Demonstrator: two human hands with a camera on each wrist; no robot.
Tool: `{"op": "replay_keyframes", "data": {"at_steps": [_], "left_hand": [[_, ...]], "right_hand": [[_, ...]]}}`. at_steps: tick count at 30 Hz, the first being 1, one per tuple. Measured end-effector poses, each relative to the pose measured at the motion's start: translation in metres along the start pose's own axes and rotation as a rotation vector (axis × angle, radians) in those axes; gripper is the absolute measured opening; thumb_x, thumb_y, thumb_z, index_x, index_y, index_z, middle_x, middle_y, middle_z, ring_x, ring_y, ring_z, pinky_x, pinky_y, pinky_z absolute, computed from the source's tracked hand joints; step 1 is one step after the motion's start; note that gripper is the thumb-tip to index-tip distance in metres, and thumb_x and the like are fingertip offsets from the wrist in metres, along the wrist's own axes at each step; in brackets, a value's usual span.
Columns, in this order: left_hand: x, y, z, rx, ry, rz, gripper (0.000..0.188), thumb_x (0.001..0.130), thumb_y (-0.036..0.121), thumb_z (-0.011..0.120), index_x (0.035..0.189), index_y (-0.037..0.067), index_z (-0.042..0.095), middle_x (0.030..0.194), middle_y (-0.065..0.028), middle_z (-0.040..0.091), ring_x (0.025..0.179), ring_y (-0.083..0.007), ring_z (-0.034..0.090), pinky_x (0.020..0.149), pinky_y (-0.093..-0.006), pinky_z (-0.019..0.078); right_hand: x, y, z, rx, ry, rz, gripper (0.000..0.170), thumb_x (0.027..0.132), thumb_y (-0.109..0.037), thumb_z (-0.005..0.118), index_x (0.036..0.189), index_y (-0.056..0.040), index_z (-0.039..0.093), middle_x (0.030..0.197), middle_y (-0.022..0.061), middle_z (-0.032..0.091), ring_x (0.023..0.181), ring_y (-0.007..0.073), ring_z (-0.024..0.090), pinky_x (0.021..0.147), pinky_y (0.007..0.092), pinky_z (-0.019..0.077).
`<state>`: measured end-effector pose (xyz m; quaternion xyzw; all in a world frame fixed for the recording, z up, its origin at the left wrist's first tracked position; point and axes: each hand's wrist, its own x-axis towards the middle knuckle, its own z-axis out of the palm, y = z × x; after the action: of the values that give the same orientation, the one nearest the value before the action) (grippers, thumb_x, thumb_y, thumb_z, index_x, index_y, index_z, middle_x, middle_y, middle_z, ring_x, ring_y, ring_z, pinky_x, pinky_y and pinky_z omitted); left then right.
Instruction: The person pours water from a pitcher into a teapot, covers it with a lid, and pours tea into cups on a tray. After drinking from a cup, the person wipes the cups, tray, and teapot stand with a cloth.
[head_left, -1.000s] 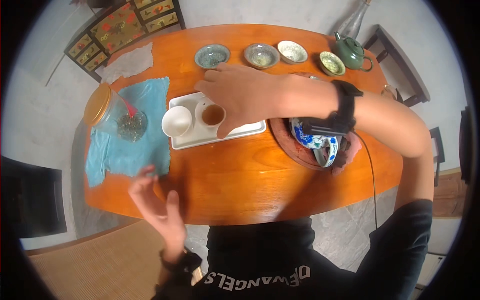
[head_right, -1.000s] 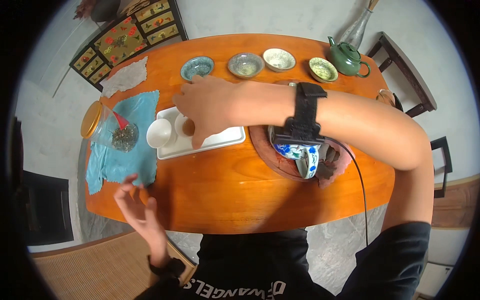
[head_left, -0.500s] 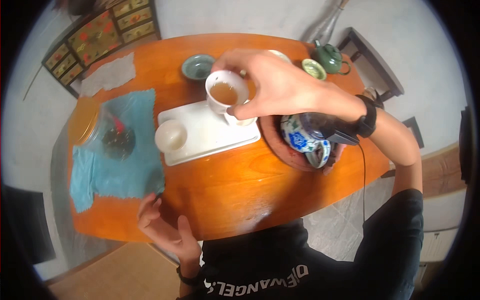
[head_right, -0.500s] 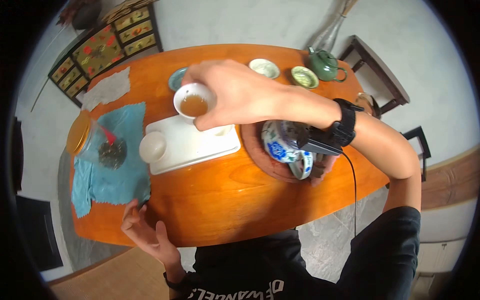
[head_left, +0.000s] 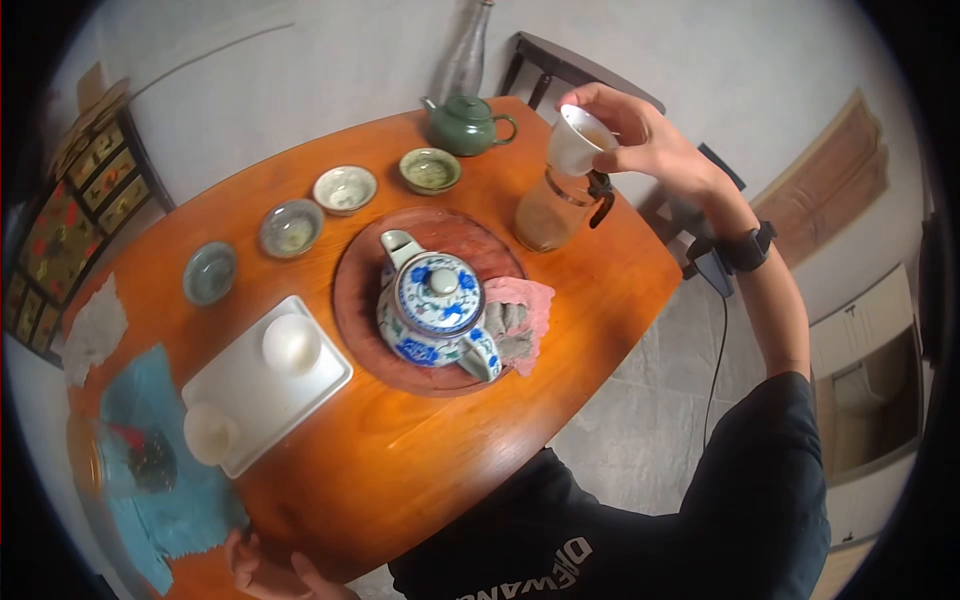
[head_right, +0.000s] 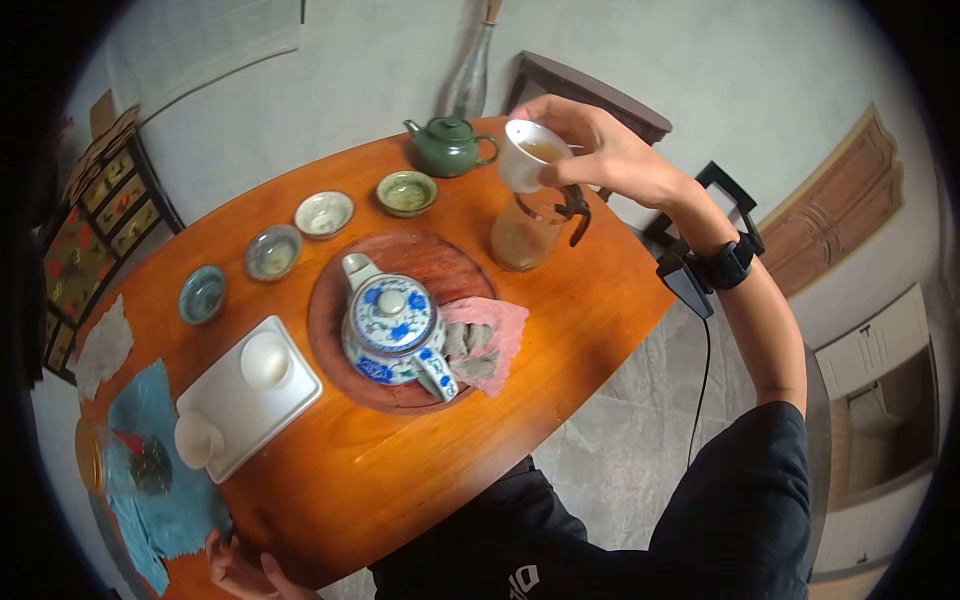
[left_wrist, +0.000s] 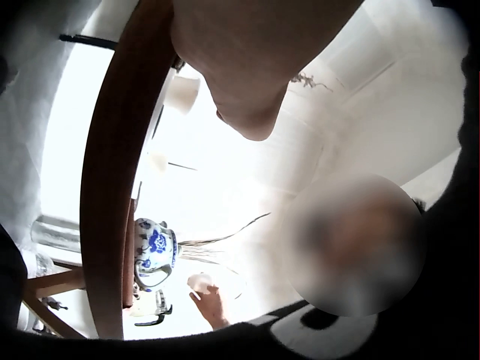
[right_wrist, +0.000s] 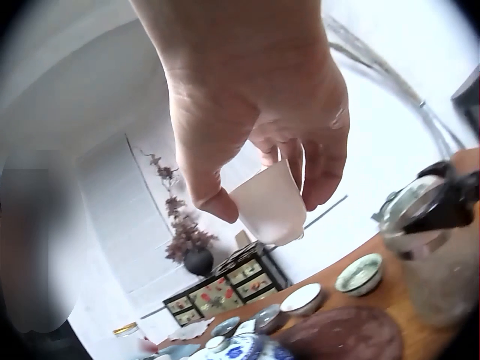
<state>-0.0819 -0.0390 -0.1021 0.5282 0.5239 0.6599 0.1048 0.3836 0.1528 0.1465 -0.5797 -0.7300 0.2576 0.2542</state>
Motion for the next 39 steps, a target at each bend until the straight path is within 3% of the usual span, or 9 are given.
{"op": "replay_keyframes", "data": {"at_steps": [10, 12, 16, 19, 22, 25, 32, 36, 39], "left_hand": [[0.001, 0.001, 0.001, 0.098, -0.002, 0.036, 0.048, 0.094, 0.026, 0.077, 0.123, 0.003, 0.048, 0.125, -0.0209, 0.054, 0.106, -0.0314, 0.057, 0.096, -0.0451, 0.0473], [0.002, 0.003, 0.003, 0.081, -0.014, 0.024, 0.047, 0.094, 0.025, 0.077, 0.124, 0.002, 0.048, 0.126, -0.0212, 0.054, 0.107, -0.0319, 0.057, 0.097, -0.0455, 0.0472], [0.002, 0.005, 0.004, 0.066, -0.007, 0.011, 0.044, 0.094, 0.02, 0.076, 0.123, 0.002, 0.049, 0.124, -0.0208, 0.055, 0.108, -0.0327, 0.058, 0.099, -0.0458, 0.0468], [0.001, 0.003, 0.002, 0.068, -0.023, 0.013, 0.038, 0.094, 0.015, 0.075, 0.12, 0.002, 0.051, 0.121, -0.0201, 0.058, 0.109, -0.0333, 0.059, 0.101, -0.0461, 0.0463], [0.0, 0.003, 0.005, -0.007, -0.011, 0.007, 0.034, 0.093, 0.012, 0.075, 0.117, 0.002, 0.053, 0.116, -0.0189, 0.061, 0.108, -0.0333, 0.06, 0.102, -0.0466, 0.0458], [0.0, 0.005, 0.007, -0.04, -0.004, 0.005, 0.031, 0.093, 0.012, 0.074, 0.115, 0.001, 0.054, 0.112, -0.0182, 0.062, 0.106, -0.033, 0.061, 0.103, -0.047, 0.0455], [0.001, 0.008, 0.005, 0.028, -0.036, 0.024, 0.028, 0.094, 0.012, 0.072, 0.113, 0.002, 0.054, 0.111, -0.0184, 0.063, 0.106, -0.0326, 0.062, 0.102, -0.0468, 0.0455], [0.0, 0.007, 0.003, 0.019, -0.037, 0.017, 0.027, 0.095, 0.01, 0.071, 0.114, 0.003, 0.054, 0.111, -0.019, 0.063, 0.107, -0.0329, 0.062, 0.103, -0.0465, 0.0452], [0.0, 0.005, 0.003, 0.014, -0.04, 0.02, 0.028, 0.094, 0.009, 0.071, 0.115, 0.003, 0.054, 0.112, -0.0192, 0.063, 0.106, -0.033, 0.062, 0.104, -0.0464, 0.0452]], "right_hand": [[-0.023, 0.066, -0.028, -0.002, 0.085, 0.134, 0.07, 0.077, -0.019, 0.065, 0.144, -0.0071, 0.053, 0.126, 0.0062, 0.064, 0.112, 0.0161, 0.061, 0.086, 0.0282, 0.0513], [-0.026, 0.066, -0.025, 0.031, 0.13, 0.146, 0.08, 0.069, -0.015, 0.059, 0.147, -0.0058, 0.048, 0.139, 0.0076, 0.055, 0.132, 0.0218, 0.052, 0.113, 0.0354, 0.0387], [-0.027, 0.074, -0.031, 0.014, 0.138, 0.113, 0.081, 0.067, -0.019, 0.059, 0.147, -0.0066, 0.048, 0.139, 0.0076, 0.053, 0.13, 0.0222, 0.052, 0.113, 0.0365, 0.0388], [-0.025, 0.075, -0.038, -0.031, 0.082, 0.162, 0.08, 0.068, -0.025, 0.057, 0.145, -0.007, 0.05, 0.137, 0.0076, 0.054, 0.129, 0.0215, 0.052, 0.11, 0.0346, 0.0396], [-0.004, 0.086, -0.053, -0.175, 0.01, 0.028, 0.073, 0.073, -0.032, 0.055, 0.143, -0.0116, 0.052, 0.123, 0.0104, 0.063, 0.115, 0.0218, 0.059, 0.089, 0.0353, 0.0499], [0.023, 0.062, -0.059, -0.389, -0.286, 0.299, 0.069, 0.077, -0.039, 0.05, 0.141, -0.0109, 0.053, 0.106, 0.0104, 0.065, 0.095, 0.0211, 0.06, 0.08, 0.0362, 0.0453], [0.052, 0.034, -0.056, -0.673, -0.454, 0.383, 0.072, 0.074, -0.033, 0.053, 0.142, -0.0105, 0.053, 0.105, 0.0126, 0.064, 0.098, 0.0235, 0.061, 0.082, 0.0393, 0.0488], [0.03, 0.031, -0.052, -0.378, -0.242, 0.16, 0.077, 0.07, -0.012, 0.062, 0.146, -0.007, 0.05, 0.137, 0.0113, 0.058, 0.122, 0.0253, 0.059, 0.109, 0.0374, 0.0483], [0.02, 0.034, -0.035, -0.439, -0.088, -0.143, 0.08, 0.07, -0.005, 0.069, 0.147, -0.0119, 0.051, 0.132, 0.0113, 0.063, 0.124, 0.0277, 0.061, 0.106, 0.0412, 0.0506]]}}
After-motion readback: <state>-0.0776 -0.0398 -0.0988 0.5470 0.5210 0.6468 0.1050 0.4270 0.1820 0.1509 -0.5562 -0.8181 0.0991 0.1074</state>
